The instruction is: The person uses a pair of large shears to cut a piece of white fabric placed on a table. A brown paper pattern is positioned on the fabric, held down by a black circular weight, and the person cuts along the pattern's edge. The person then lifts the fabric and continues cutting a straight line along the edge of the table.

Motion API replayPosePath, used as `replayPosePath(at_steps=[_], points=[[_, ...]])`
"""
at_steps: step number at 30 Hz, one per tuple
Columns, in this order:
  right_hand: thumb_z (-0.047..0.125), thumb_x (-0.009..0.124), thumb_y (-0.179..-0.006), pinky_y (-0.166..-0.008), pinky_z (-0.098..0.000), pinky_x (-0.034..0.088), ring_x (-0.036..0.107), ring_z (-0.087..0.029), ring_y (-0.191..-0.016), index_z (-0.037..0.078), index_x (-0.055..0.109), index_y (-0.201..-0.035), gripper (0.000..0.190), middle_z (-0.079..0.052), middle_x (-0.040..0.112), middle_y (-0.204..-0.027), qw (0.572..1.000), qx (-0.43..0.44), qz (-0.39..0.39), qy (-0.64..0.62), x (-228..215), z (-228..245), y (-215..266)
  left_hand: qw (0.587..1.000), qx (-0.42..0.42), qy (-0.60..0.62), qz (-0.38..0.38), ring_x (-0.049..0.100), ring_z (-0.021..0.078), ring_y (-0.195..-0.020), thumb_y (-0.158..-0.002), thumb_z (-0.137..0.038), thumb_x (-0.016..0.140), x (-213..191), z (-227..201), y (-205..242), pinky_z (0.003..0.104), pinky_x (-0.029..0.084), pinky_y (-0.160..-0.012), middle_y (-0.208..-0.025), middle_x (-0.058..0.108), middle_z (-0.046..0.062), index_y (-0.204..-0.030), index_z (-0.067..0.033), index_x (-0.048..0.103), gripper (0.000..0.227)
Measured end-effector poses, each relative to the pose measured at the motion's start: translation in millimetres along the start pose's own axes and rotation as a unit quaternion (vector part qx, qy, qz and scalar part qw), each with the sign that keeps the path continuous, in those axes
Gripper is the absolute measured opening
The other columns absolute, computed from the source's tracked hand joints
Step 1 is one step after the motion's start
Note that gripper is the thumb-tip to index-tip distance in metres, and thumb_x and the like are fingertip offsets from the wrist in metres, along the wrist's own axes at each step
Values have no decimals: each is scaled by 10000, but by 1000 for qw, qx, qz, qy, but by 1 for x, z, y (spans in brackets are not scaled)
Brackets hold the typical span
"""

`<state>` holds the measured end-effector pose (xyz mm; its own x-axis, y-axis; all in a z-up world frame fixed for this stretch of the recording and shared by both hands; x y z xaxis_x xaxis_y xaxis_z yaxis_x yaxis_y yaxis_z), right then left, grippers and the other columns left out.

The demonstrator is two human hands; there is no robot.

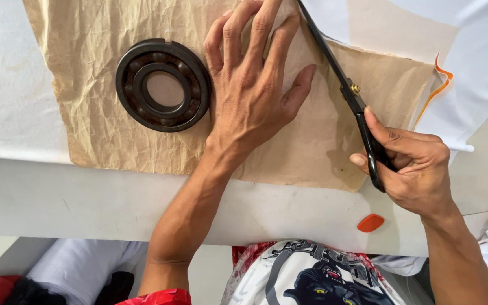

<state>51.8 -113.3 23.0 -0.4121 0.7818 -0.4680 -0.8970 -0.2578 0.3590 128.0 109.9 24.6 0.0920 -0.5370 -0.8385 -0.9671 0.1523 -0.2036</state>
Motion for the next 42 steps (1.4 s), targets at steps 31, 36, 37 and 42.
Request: replayPosePath(at_steps=[31, 36, 37, 42], points=[[-99, 787, -842, -852, -208, 216, 317, -87, -751, -61, 523, -1474, 687, 48, 320, -894, 997, 24, -21, -64, 17, 3, -5, 1000, -20, 9, 17, 485, 327, -1352, -941, -346, 825, 1, 2, 0, 522, 359, -1159, -1443, 492, 108, -1301, -100, 620, 482], [-67, 765, -824, -663, -237, 256, 340, -63, -760, -66, 554, -1439, 650, 73, 329, -928, 991, 61, -49, -112, 18, 2, -6, 1000, -17, 4, 15, 487, 323, -1346, -935, -354, 838, 1, 1, -1, 520, 365, -1151, -1440, 493, 106, -1307, -92, 621, 504], [-67, 765, -824, -663, -237, 256, 340, -63, -760, -66, 554, -1439, 650, 73, 329, -928, 991, 61, -49, -112, 20, 1, -7, 1000, -17, 3, 15, 487, 323, -1346, -935, -354, 838, 0, 2, -1, 520, 365, -1151, -1440, 493, 106, -1307, -92, 621, 504], [-135, 766, -849, -843, -157, 479, 398, -49, -816, -37, 545, -1475, 672, 83, 398, -909, 992, 46, -38, -107, 22, 0, -8, 1000, -22, 12, 17, 492, 322, -1348, -944, -351, 826, 1, 2, 0, 522, 367, -1161, -1448, 491, 93, -1311, -106, 616, 489]])
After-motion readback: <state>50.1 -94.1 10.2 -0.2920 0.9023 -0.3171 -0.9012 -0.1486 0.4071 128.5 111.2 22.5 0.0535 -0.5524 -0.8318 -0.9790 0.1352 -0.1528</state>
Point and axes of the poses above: each hand's wrist, its own y-axis away from the middle knuckle, its own x-axis out of the palm, z = x × y, the point moved 9 cm from there along -y, towards the middle knuckle
